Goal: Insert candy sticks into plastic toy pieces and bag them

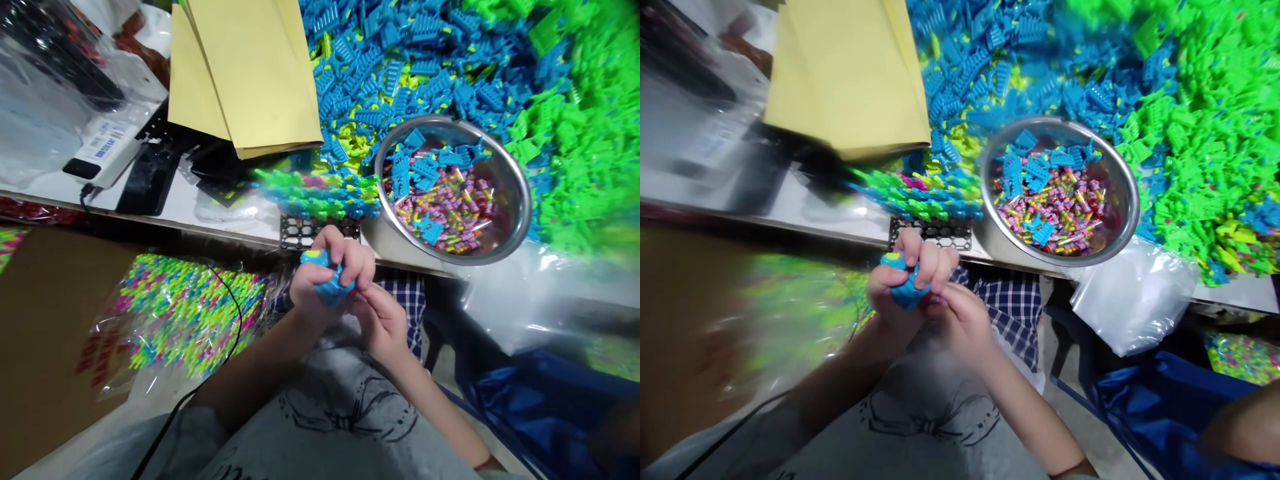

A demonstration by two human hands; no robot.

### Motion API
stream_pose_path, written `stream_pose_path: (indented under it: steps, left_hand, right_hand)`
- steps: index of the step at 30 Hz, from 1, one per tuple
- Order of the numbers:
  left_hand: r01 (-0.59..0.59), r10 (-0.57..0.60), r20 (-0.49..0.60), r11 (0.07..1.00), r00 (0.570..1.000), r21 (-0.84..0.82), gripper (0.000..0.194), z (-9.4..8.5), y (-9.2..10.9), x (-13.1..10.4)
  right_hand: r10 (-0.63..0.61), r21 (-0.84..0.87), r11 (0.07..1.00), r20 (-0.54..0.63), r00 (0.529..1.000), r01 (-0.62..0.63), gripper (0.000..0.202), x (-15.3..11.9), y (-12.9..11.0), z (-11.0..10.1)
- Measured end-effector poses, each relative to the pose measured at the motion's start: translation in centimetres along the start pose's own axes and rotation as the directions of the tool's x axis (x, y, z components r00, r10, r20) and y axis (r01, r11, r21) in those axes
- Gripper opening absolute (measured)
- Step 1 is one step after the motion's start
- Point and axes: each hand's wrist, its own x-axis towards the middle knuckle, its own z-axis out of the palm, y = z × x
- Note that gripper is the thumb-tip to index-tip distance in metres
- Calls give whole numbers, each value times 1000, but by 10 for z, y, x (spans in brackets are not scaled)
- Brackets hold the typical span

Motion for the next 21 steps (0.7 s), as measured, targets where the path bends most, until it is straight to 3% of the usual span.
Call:
stream_pose_path:
  steps: [4, 10, 13, 17, 21]
  left_hand:
    - [-19, 20, 31, 999, 999, -32, 11, 0, 0, 1]
    - [-107, 101, 101, 993, 990, 54, 10, 0, 5, 0]
    - [-67, 63, 77, 997, 995, 49, 13, -1, 5, 3]
    - [36, -37, -34, 999, 999, -19, 15, -11, -1, 7]
    - [97, -100, -61, 994, 993, -55, 17, -26, 0, -5]
  right_hand:
    - [6, -58, 998, -4, 1000, -7, 21, 1, -7, -1]
    - [52, -120, 992, 75, 996, -42, 16, 3, -23, -5]
    - [133, -51, 990, 53, 990, -130, 17, 4, -20, -1]
    - [304, 0, 952, 43, 952, -305, 23, 9, -8, 5]
    - [383, -70, 924, 127, 915, -377, 30, 4, 4, 11]
